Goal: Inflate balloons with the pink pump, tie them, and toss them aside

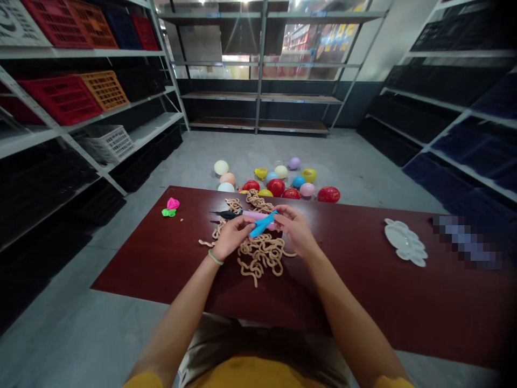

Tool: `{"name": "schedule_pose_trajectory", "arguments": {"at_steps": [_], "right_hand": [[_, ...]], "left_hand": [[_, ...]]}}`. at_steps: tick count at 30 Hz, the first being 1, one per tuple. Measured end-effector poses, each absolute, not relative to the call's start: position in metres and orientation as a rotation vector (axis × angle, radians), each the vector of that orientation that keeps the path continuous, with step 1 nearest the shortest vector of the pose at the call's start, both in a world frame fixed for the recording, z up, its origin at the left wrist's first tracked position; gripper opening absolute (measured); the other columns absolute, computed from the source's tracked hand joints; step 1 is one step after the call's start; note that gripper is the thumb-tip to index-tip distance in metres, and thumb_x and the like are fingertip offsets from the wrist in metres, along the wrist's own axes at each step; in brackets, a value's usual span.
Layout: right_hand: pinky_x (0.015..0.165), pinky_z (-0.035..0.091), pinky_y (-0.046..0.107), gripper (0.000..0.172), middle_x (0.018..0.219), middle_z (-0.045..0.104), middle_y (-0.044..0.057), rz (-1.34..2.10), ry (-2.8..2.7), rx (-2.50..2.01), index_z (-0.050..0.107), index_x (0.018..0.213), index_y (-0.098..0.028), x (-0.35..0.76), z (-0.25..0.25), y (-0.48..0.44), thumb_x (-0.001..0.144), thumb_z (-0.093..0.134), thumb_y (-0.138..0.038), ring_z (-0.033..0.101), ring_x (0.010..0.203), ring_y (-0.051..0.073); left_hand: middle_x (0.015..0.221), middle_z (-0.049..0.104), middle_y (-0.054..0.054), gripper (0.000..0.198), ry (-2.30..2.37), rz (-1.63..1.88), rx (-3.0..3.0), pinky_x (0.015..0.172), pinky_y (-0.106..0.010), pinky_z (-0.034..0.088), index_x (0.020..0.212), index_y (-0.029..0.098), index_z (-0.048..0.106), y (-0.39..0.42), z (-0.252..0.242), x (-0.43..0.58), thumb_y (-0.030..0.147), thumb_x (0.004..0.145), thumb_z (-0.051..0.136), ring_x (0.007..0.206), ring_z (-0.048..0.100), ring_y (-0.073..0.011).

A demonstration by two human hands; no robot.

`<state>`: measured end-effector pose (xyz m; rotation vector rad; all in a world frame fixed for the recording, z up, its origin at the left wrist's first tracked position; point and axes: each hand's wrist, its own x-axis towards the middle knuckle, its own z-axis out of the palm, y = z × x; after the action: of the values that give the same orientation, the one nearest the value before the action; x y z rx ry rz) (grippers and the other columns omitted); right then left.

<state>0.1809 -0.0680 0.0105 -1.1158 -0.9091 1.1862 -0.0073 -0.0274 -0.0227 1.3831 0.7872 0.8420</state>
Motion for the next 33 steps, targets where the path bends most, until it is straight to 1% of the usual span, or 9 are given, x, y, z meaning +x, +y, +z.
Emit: {"name": "schedule_pose_trajectory", "arguments": {"at_steps": [4, 7, 9, 13, 15, 18, 24, 29, 33], "right_hand": [[0.055, 0.04, 0.024, 0.031, 0.067, 0.058, -0.005, 1.167, -0.931, -1.112, 0.059, 0.084, -0.021, 0.18, 0.003, -0.074, 0.067, 0.077, -0.04, 0.051, 0.057, 0.01], [0.055, 0.04, 0.024, 0.028, 0.066, 0.059, -0.005, 1.11, -0.964, -1.122, 0.058, 0.085, -0.022, 0.181, 0.0, -0.076, 0.07, 0.076, -0.039, 0.051, 0.058, 0.011], [0.057, 0.04, 0.024, 0.026, 0.067, 0.059, -0.005, 1.067, -0.989, -1.132, 0.059, 0.085, -0.022, 0.181, -0.002, -0.077, 0.071, 0.076, -0.036, 0.052, 0.06, 0.012], [0.065, 0.044, 0.027, 0.012, 0.08, 0.063, -0.002, 0.829, -1.253, -1.198, 0.062, 0.09, -0.022, 0.178, 0.001, -0.084, 0.081, 0.067, -0.029, 0.056, 0.07, 0.013], [0.071, 0.046, 0.03, 0.008, 0.088, 0.065, 0.0, 0.609, -1.507, -1.238, 0.064, 0.094, -0.023, 0.175, 0.005, -0.089, 0.087, 0.06, -0.024, 0.058, 0.078, 0.015], [0.083, 0.046, 0.035, 0.01, 0.098, 0.065, 0.004, 0.236, -1.828, -1.22, 0.067, 0.094, -0.023, 0.169, 0.007, -0.094, 0.09, 0.059, -0.02, 0.058, 0.094, 0.02], [0.082, 0.045, 0.037, 0.013, 0.097, 0.06, 0.006, -0.133, -1.979, -1.214, 0.073, 0.094, -0.025, 0.16, -0.01, -0.093, 0.092, 0.06, -0.025, 0.053, 0.091, 0.021], [0.082, 0.047, 0.037, 0.023, 0.099, 0.058, 0.007, -0.078, -2.011, -1.173, 0.071, 0.109, -0.025, 0.158, -0.017, -0.092, 0.093, 0.055, -0.02, 0.053, 0.093, 0.022], [0.091, 0.048, 0.04, 0.031, 0.107, 0.058, 0.008, 0.02, -1.95, -1.219, 0.064, 0.119, -0.026, 0.163, -0.018, -0.089, 0.095, 0.048, -0.018, 0.055, 0.102, 0.023]], "left_hand": [[0.074, 0.065, -0.001, 0.027, 0.854, 0.888, 1.419, 0.051, -0.023, 0.047, 0.097, 0.017, 0.066, -0.026, -0.027, -0.014, 0.04, 0.082, 0.069, 0.054, 0.058, -0.0117], [0.094, 0.069, -0.006, 0.024, 0.934, 1.118, 1.527, 0.065, -0.025, 0.052, 0.097, 0.019, 0.069, -0.028, -0.025, -0.013, 0.035, 0.078, 0.074, 0.074, 0.064, -0.0155], [0.096, 0.069, -0.006, 0.021, 0.982, 1.237, 1.531, 0.072, -0.027, 0.053, 0.093, 0.02, 0.071, -0.033, -0.022, -0.011, 0.035, 0.079, 0.074, 0.08, 0.065, -0.0165], [0.076, 0.07, -0.008, 0.036, 0.788, 0.787, 1.304, 0.064, -0.03, 0.054, 0.083, 0.015, 0.072, -0.049, -0.017, -0.002, 0.051, 0.084, 0.064, 0.065, 0.066, -0.0181], [0.08, 0.073, -0.012, 0.048, 0.666, 0.612, 1.129, 0.067, -0.034, 0.056, 0.083, 0.014, 0.073, -0.054, -0.017, 0.002, 0.059, 0.085, 0.059, 0.071, 0.069, -0.0224], [0.088, 0.075, -0.012, 0.053, 0.609, 0.709, 0.881, 0.076, -0.037, 0.058, 0.088, 0.014, 0.073, -0.054, -0.017, 0.004, 0.064, 0.084, 0.056, 0.086, 0.072, -0.0262], [0.104, 0.075, -0.012, 0.04, 0.619, 0.899, 0.757, 0.09, -0.034, 0.055, 0.107, 0.015, 0.072, -0.046, -0.009, -0.007, 0.047, 0.084, 0.069, 0.105, 0.069, -0.0241], [0.106, 0.075, -0.011, 0.036, 0.632, 0.945, 0.771, 0.087, -0.031, 0.055, 0.108, 0.013, 0.072, -0.045, -0.009, -0.007, 0.033, 0.079, 0.077, 0.099, 0.07, -0.0224], [0.095, 0.076, -0.008, 0.033, 0.733, 1.14, 0.664, 0.083, -0.033, 0.058, 0.109, 0.015, 0.067, -0.034, -0.014, -0.011, 0.035, 0.083, 0.072, 0.09, 0.072, -0.02]]}}
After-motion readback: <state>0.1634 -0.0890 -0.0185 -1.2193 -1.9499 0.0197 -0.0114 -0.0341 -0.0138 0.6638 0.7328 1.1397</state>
